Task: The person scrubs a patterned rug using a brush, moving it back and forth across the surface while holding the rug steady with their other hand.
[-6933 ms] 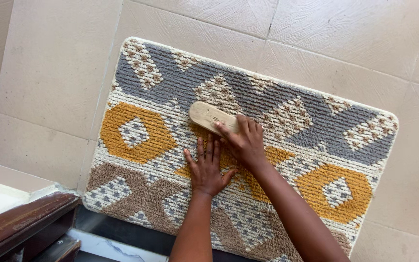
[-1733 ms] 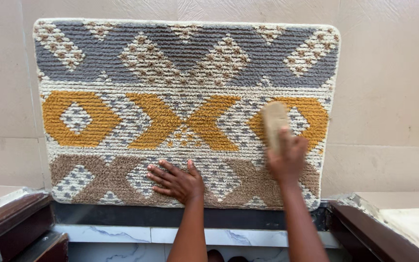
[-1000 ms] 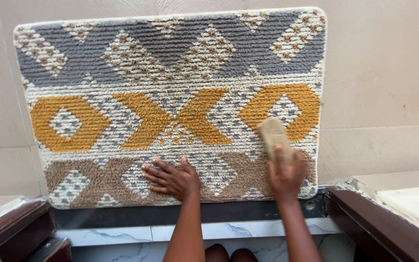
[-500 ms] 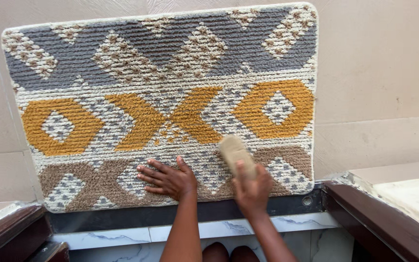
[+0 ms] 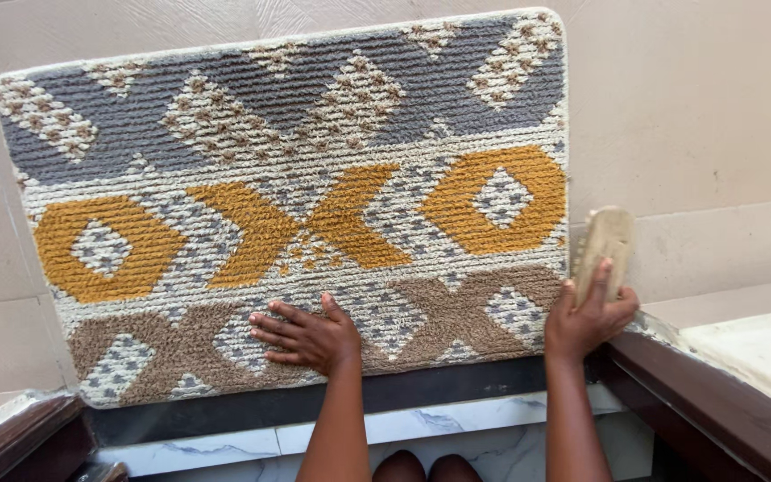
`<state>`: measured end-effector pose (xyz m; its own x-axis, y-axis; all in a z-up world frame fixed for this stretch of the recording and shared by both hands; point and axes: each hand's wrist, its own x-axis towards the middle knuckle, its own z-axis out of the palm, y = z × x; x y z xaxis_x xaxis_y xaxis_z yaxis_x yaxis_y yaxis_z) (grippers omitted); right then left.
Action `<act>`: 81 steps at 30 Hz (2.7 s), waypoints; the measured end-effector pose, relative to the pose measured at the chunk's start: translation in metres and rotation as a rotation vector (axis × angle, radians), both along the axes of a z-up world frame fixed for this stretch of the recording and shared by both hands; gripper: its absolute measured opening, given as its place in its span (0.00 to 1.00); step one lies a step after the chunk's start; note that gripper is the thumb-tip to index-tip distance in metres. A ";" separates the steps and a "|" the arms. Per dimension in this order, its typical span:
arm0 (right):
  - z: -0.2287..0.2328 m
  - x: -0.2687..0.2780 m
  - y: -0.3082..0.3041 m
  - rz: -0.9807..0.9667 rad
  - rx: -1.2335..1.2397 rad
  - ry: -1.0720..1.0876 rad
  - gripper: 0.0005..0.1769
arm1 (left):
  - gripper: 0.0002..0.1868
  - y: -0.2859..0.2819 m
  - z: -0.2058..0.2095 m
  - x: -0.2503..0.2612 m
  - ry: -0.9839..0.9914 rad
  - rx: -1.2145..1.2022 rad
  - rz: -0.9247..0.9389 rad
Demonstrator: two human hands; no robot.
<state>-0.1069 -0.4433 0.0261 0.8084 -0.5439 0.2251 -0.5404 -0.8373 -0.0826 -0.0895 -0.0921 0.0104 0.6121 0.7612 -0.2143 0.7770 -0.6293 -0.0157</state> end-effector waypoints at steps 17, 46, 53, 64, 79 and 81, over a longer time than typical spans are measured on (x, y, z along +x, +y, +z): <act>-0.007 0.027 0.019 0.194 0.012 0.039 0.36 | 0.51 0.002 -0.007 -0.003 0.003 0.013 -0.006; 0.010 0.069 0.138 0.557 0.182 -0.232 0.28 | 0.51 0.003 -0.010 -0.003 -0.056 0.008 0.001; -0.010 0.101 0.110 0.602 0.104 -0.249 0.29 | 0.51 0.000 -0.008 -0.003 -0.056 0.000 -0.001; -0.011 0.015 0.015 0.325 0.137 -0.148 0.28 | 0.51 0.002 -0.008 -0.002 -0.019 0.002 0.030; -0.016 0.011 0.021 0.388 0.089 0.002 0.36 | 0.51 0.002 -0.013 -0.007 -0.041 0.048 0.000; -0.017 0.010 0.021 0.386 0.090 -0.004 0.36 | 0.50 0.000 -0.013 -0.006 -0.055 0.042 0.002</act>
